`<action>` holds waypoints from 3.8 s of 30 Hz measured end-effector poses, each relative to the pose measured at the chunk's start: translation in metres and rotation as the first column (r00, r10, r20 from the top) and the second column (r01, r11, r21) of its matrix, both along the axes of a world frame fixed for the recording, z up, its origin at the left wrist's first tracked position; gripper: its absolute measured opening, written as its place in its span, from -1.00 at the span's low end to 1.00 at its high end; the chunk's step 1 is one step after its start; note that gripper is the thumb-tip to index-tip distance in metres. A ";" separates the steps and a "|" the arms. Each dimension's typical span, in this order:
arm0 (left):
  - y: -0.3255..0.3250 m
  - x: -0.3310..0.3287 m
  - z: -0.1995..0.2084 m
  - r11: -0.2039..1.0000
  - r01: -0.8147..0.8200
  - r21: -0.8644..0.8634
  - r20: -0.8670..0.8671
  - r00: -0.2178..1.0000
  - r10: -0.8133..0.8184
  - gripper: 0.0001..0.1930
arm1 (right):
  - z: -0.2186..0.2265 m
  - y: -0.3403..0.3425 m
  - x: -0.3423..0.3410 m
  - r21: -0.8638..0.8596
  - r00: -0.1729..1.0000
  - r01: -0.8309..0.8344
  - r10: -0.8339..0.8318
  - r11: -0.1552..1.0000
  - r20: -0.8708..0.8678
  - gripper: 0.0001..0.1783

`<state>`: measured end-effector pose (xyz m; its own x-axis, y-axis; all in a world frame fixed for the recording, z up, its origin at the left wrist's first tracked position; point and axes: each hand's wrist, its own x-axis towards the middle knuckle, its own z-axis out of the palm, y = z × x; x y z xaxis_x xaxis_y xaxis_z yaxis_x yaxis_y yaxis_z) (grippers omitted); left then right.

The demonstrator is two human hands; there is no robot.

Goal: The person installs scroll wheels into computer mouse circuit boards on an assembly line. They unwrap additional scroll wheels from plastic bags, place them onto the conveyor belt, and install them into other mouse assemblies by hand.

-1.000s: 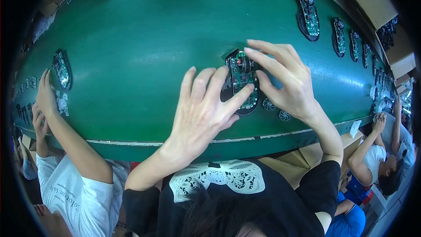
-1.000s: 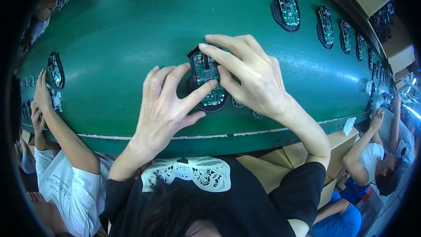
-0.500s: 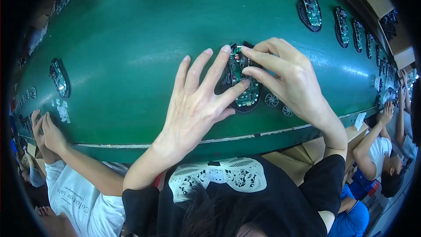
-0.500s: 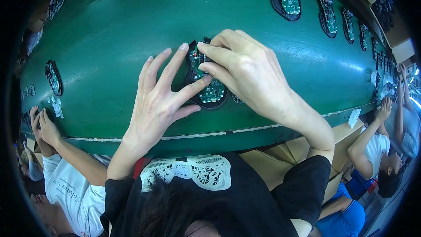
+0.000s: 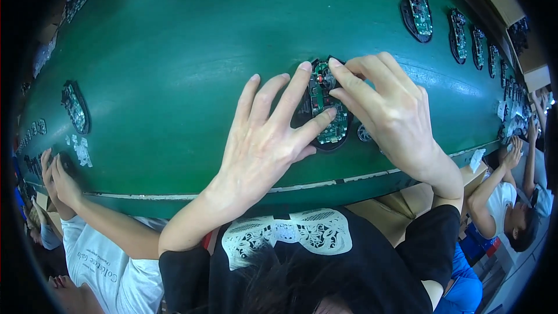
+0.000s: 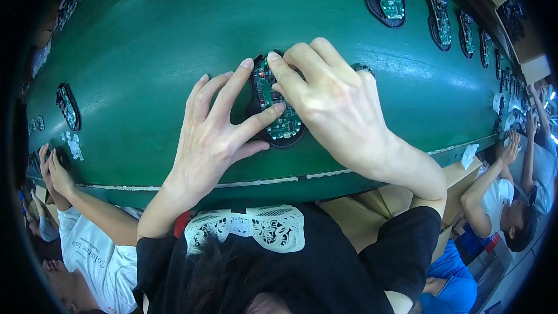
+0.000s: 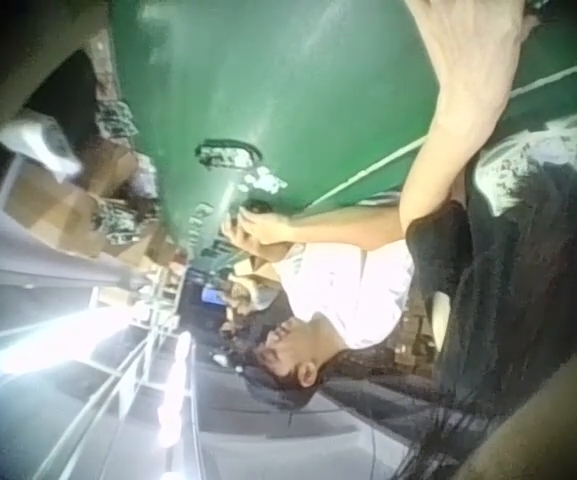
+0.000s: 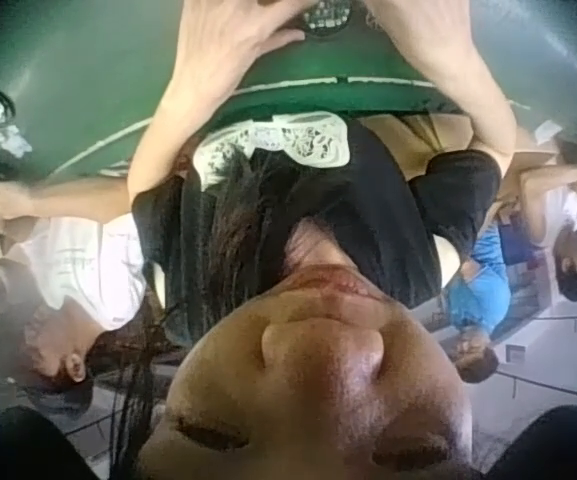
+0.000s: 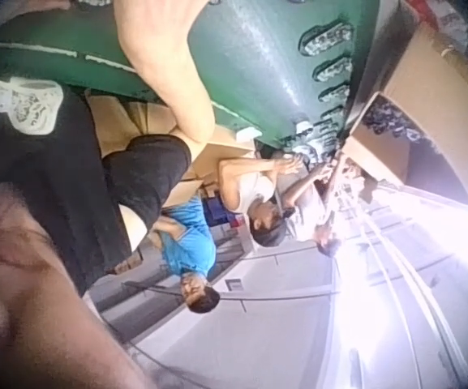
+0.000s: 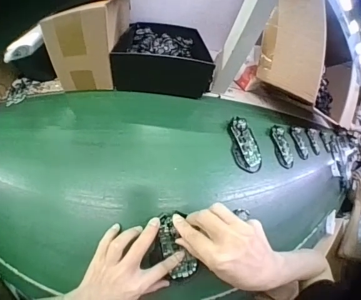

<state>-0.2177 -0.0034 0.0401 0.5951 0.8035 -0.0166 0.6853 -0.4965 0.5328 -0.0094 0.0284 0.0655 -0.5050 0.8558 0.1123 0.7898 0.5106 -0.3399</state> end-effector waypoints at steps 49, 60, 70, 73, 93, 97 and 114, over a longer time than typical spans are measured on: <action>-0.010 0.033 -0.019 0.954 -0.005 0.301 -0.175 0.983 0.061 -0.37 | -0.026 -0.050 0.040 -0.039 0.950 0.205 -0.208 0.978 -0.234 -0.74; -0.010 0.036 -0.019 0.958 -0.006 0.288 -0.150 0.987 0.051 -0.37 | -0.024 -0.045 0.040 -0.081 0.942 0.180 -0.196 0.980 -0.271 -0.74; -0.007 0.038 -0.018 0.960 0.054 0.276 -0.205 0.979 0.004 -0.33 | -0.025 -0.044 0.067 -0.143 0.934 0.151 -0.189 0.978 -0.304 -0.82; -0.006 0.039 -0.016 0.964 0.057 0.259 -0.214 0.977 -0.001 -0.31 | -0.026 -0.042 0.071 -0.116 0.932 0.156 -0.185 0.981 -0.310 -0.80; 0.051 -0.260 0.007 0.633 -0.557 0.537 -0.341 0.543 0.768 -0.36 | -0.015 0.020 0.062 0.294 0.950 0.180 -0.243 0.939 0.194 -0.59; 0.042 -0.251 0.011 0.647 -0.683 0.340 -0.307 0.570 0.762 -0.38 | -0.015 0.052 0.077 0.256 0.933 0.252 -0.304 0.933 0.193 -0.58; -0.010 -0.011 0.036 0.957 -0.214 0.199 -0.346 0.898 0.272 -0.13 | 0.000 -0.024 0.119 -0.180 0.951 0.305 -0.308 0.935 0.011 -0.65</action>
<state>-0.2287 -0.0129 0.0759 0.3562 0.9324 -0.0614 0.9264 -0.3439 0.1531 0.1093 0.0048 0.0654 -0.2142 0.9756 -0.0488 0.8918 0.1749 -0.4173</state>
